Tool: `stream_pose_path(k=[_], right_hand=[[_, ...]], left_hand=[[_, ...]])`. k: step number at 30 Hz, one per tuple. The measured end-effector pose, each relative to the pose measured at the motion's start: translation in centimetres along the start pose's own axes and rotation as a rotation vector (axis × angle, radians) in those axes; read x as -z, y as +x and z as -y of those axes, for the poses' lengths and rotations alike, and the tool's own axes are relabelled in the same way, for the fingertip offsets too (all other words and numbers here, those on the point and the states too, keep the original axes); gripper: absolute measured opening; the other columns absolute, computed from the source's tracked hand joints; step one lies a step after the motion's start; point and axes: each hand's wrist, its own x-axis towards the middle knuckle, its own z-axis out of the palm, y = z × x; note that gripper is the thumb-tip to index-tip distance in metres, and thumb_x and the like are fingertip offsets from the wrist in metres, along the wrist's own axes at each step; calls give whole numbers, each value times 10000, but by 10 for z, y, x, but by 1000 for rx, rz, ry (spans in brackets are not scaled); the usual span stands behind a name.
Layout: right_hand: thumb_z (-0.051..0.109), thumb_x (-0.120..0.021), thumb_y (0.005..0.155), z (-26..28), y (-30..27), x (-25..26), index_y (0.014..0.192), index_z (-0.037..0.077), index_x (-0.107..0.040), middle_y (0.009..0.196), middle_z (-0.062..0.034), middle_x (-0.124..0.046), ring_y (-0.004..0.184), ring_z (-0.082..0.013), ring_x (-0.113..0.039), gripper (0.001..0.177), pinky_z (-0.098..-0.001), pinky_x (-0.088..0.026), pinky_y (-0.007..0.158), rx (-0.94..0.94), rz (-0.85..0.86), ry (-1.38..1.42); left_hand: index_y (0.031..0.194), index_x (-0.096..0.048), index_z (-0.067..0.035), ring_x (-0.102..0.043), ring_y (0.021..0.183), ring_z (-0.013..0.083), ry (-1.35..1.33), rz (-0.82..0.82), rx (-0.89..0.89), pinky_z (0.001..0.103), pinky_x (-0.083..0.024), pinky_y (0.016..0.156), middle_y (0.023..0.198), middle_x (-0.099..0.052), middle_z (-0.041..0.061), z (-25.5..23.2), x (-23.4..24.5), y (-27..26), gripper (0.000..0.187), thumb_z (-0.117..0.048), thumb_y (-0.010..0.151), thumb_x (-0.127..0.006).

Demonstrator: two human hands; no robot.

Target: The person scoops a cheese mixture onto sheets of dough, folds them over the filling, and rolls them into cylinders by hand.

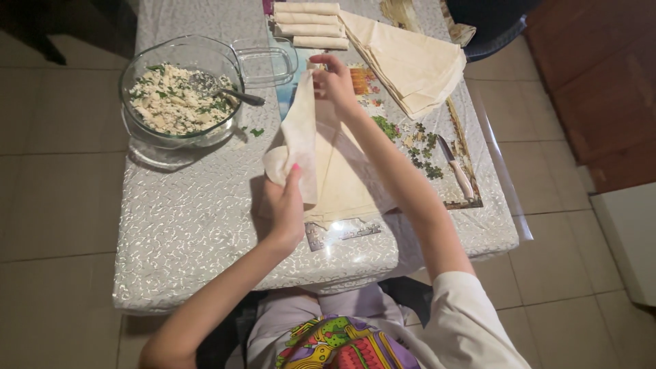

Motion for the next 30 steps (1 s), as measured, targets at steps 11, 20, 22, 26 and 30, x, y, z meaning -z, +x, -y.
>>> stream_pose_path(k=[11,20,22,26,30], right_hand=[[-170,-427,733,20,-11,3,1477,181,-381,1418,-146,-595,1035,-227,-684,824,-369,-613,892,-44,198,335],[-142,-391,835,25,-44,27,1482,72,-523,1480,-143,-624,1363,-257,-619,694,-385,-501,1175,498,191,-460],[-126,-399,830,45,-80,15,1453,79,-552,1443,-124,-654,1386,-250,-620,673,-374,-493,1187,568,112,-742],[-64,-557,741,94,-150,-15,1472,47,-482,1505,-155,-555,1409,-346,-546,743,-435,-426,1217,693,301,-773],[106,-830,818,129,-178,-43,1582,-9,-294,1606,-213,-377,1460,-411,-423,940,-484,-337,1256,854,494,-776]], left_hand=[[1438,-427,31,-636,1215,255,267,189,-165,331,-505,1037,1318,-619,183,6,-9,9,488,-131,1002,-572],[1468,-427,-53,-779,896,311,951,309,82,408,-610,774,1055,-765,193,-107,-26,23,509,-241,1021,-580],[1361,-534,-21,-779,866,299,813,309,-188,416,-617,716,1039,-762,176,-88,-8,45,437,-196,971,-626],[1308,-574,-14,-759,1003,347,787,323,-491,442,-604,815,1088,-755,215,-92,2,65,363,-105,966,-651],[1280,-604,-28,-712,1020,413,953,441,-692,501,-562,809,1088,-737,246,-122,-8,66,349,-67,945,-697]])
